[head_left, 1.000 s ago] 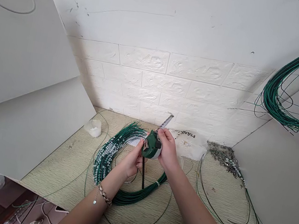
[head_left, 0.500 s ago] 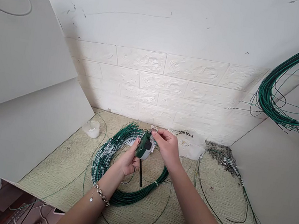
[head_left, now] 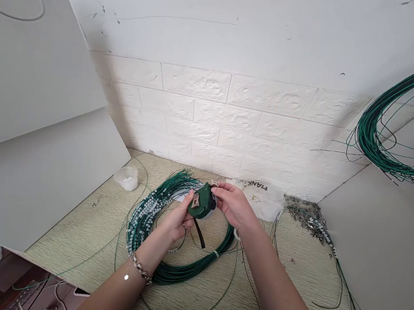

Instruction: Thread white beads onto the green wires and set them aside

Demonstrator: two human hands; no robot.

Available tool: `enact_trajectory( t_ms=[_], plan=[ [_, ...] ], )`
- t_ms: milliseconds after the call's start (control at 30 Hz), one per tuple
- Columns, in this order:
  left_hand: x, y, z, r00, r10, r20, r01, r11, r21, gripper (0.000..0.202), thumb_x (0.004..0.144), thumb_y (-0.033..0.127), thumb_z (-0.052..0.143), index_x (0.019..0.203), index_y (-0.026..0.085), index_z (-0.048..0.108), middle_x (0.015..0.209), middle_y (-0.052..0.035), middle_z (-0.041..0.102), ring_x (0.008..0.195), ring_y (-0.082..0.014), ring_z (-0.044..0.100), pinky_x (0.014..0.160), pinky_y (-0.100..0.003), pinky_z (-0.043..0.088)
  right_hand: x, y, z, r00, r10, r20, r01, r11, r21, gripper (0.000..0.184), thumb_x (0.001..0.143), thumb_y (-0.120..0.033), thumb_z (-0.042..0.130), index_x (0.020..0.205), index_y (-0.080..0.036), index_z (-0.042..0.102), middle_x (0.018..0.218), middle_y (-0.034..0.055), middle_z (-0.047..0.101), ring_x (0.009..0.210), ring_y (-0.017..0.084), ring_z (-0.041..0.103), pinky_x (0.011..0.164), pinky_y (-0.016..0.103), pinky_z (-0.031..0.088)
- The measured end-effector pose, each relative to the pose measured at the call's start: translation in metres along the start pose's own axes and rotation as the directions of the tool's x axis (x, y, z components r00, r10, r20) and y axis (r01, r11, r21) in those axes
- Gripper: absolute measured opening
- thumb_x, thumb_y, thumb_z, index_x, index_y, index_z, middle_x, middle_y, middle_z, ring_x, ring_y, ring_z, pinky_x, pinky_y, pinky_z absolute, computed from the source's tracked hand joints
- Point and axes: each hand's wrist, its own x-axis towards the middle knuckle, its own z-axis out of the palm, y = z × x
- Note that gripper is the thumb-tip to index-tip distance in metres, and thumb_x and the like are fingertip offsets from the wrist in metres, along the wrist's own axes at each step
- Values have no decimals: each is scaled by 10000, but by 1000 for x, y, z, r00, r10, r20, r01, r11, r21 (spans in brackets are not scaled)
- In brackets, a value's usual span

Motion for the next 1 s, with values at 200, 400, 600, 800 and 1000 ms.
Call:
enact_trajectory(
  t_ms=[200,400,600,800,1000],
  plan=[
    [0,-2,1,1000,-2,-26,1,1000,-28,438,499,489,701,615,152,447,425,92,350,306,8,176,319,-157,67,5,7,-3,990,-128,-51,115,973,-199,319,562,-358,685,790,-155,594,745,18,577,647,112,524,558,241,416],
    [3,-6,0,998,57,-15,-58,998,-12,452,533,529,666,613,154,426,411,97,280,316,3,146,325,-161,78,-5,7,2,985,-174,-21,114,727,-677,575,603,-458,636,1125,-257,506,1003,65,567,859,195,535,680,304,411],
    [6,-11,0,975,204,85,-200,978,-54,447,579,557,620,721,158,474,453,95,261,346,-6,115,331,-157,80,-15,-9,26,952,-305,38,206,541,-815,520,625,-252,613,1132,-242,498,904,64,599,808,212,535,690,325,376],
    [3,-10,2,985,174,22,-173,984,-37,497,707,589,455,865,126,541,773,-19,548,359,12,115,332,-168,64,52,-22,89,803,-449,392,525,221,-822,390,709,-193,528,1096,-187,481,923,66,590,811,184,539,653,271,388],
    [7,-13,-4,995,74,-64,-85,977,-195,232,679,313,577,641,144,422,491,72,299,364,-11,117,346,-161,70,149,38,146,850,-41,526,494,-287,-821,309,748,-46,437,1047,-117,466,984,117,578,848,202,562,652,285,429]
  ],
)
